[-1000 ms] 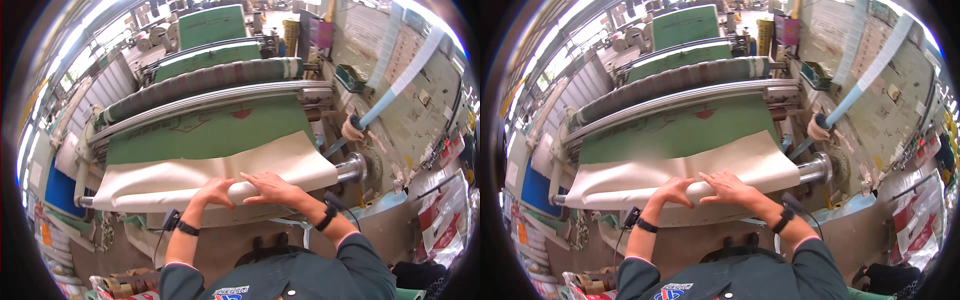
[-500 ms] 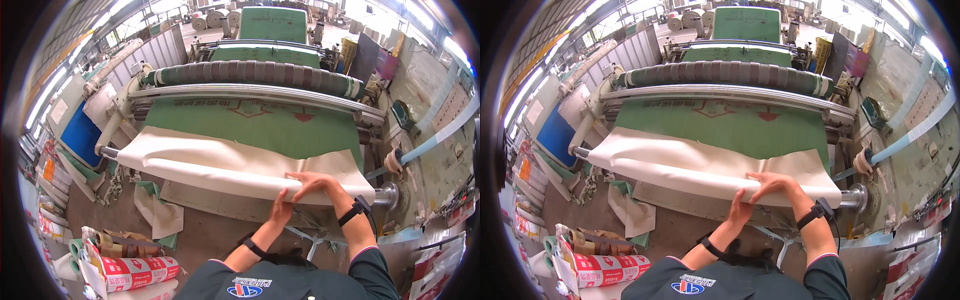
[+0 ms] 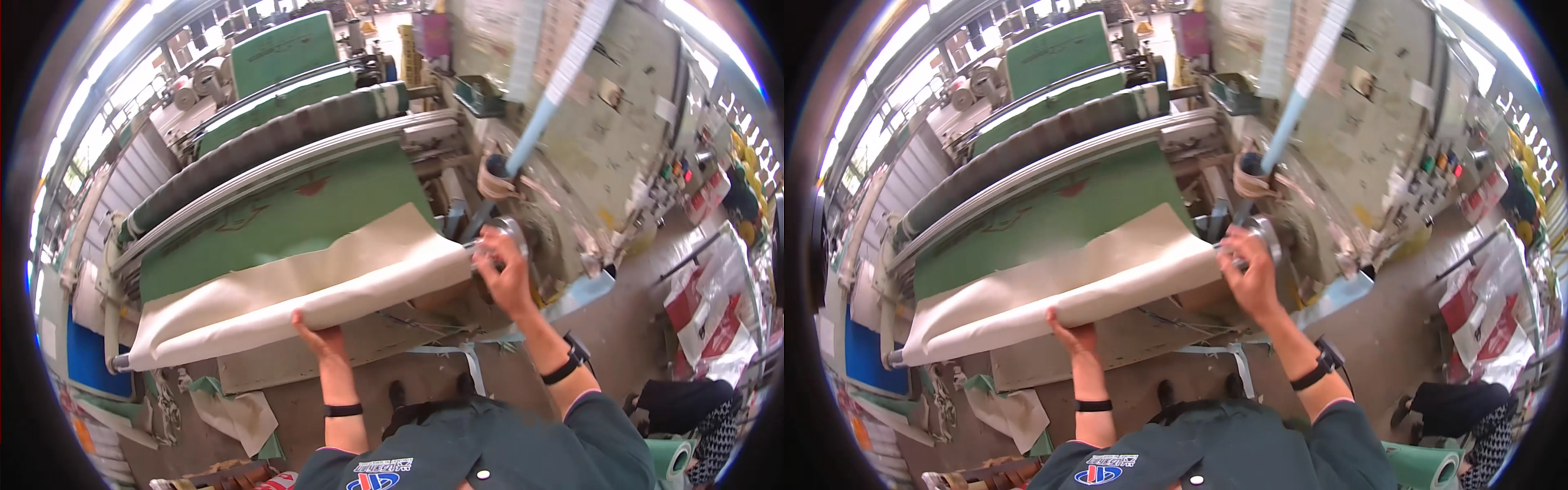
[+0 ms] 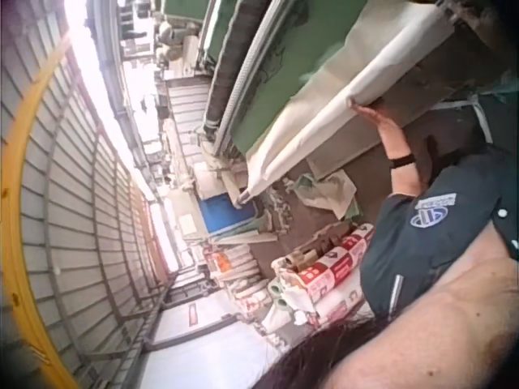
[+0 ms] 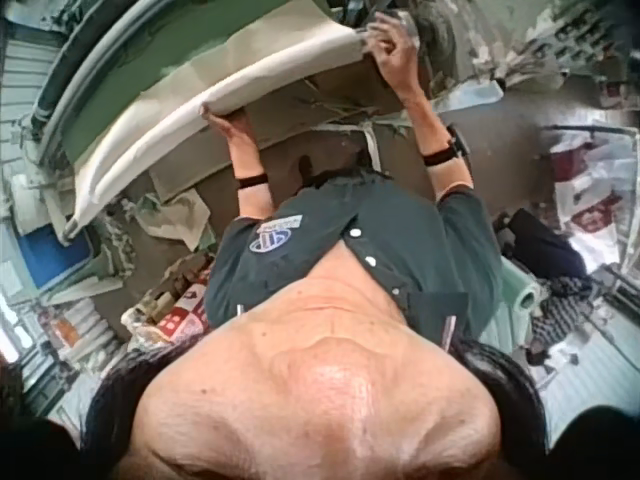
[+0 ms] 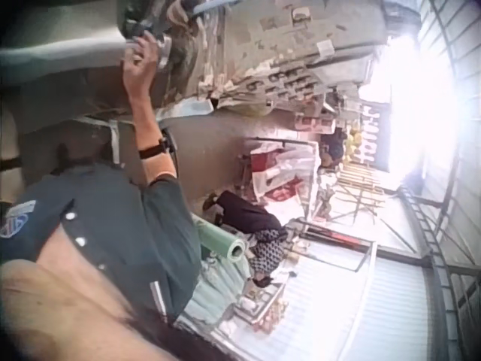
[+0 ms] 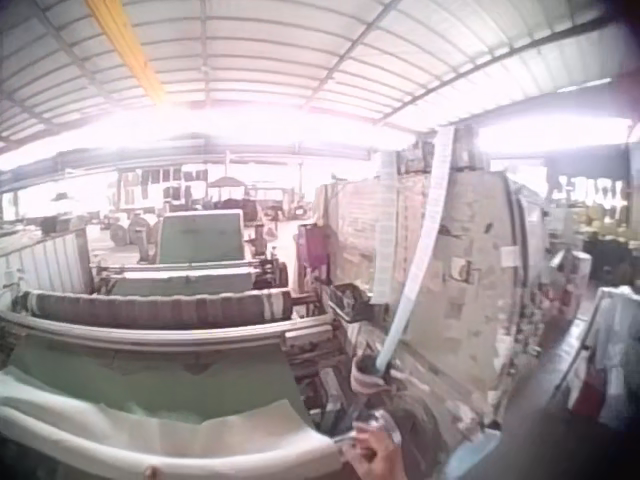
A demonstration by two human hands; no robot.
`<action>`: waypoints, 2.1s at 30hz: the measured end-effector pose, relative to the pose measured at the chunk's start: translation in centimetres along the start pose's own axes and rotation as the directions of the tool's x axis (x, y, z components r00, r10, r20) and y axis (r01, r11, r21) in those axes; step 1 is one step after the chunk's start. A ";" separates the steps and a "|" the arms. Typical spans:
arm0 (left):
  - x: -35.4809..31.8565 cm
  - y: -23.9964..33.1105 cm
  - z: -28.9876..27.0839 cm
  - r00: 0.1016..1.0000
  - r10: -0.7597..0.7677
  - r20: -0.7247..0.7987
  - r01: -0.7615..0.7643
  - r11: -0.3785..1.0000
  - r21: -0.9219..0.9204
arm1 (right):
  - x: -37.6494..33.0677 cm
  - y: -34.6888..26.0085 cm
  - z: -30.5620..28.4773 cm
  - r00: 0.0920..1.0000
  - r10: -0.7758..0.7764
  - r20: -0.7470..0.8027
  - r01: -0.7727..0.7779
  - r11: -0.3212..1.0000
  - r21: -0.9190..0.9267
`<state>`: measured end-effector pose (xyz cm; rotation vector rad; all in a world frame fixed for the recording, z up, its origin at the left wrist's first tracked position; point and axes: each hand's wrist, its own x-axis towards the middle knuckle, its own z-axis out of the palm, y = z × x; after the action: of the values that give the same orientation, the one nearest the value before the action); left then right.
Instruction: Operates an industrial material rolling machine to process, cut, and bag rolls of floor protection material.
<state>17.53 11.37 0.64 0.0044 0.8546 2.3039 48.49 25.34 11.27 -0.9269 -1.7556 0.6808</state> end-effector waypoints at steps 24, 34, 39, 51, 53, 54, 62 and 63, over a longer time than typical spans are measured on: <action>-1.7 -1.1 3.2 0.996 0.059 -0.068 -0.059 0.998 -0.012 | 19.0 7.4 -4.3 0.887 0.035 -0.461 0.138 0.932 0.336; -1.0 -1.4 2.8 0.991 0.000 -0.132 -0.003 1.000 -0.021 | 17.3 7.1 -5.7 0.896 0.313 -0.315 -0.171 0.898 0.406; -1.2 2.2 3.6 0.902 -0.240 -0.359 0.277 0.959 0.055 | 10.4 1.5 -2.0 0.897 -0.229 -0.377 0.180 0.970 -0.161; -9.5 3.2 4.4 0.998 0.054 0.016 -0.056 0.936 0.349 | -5.1 -1.2 7.6 0.817 -0.262 0.515 0.106 0.944 0.311; -8.7 2.4 5.1 0.945 0.224 0.237 -0.325 0.577 0.750 | -4.8 -1.5 7.1 0.826 -0.250 0.506 0.118 0.953 0.279; -7.5 2.2 5.5 0.852 0.195 0.487 -0.500 0.022 0.866 | -4.9 -1.2 6.9 0.820 -0.234 0.523 0.103 0.958 0.266; 7.5 -1.4 10.4 0.561 -0.035 0.827 -0.715 -0.524 0.463 | -8.4 -1.2 -1.0 0.939 0.092 0.330 -0.124 0.989 0.077; 9.5 -0.7 10.8 0.572 -0.098 0.815 -0.726 -0.523 0.447 | -8.7 -1.0 -1.9 0.947 0.142 0.289 -0.170 0.982 0.077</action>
<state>13.03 23.63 6.70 2.1054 2.5078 0.7942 51.81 17.52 8.32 -0.9416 -1.8884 1.0388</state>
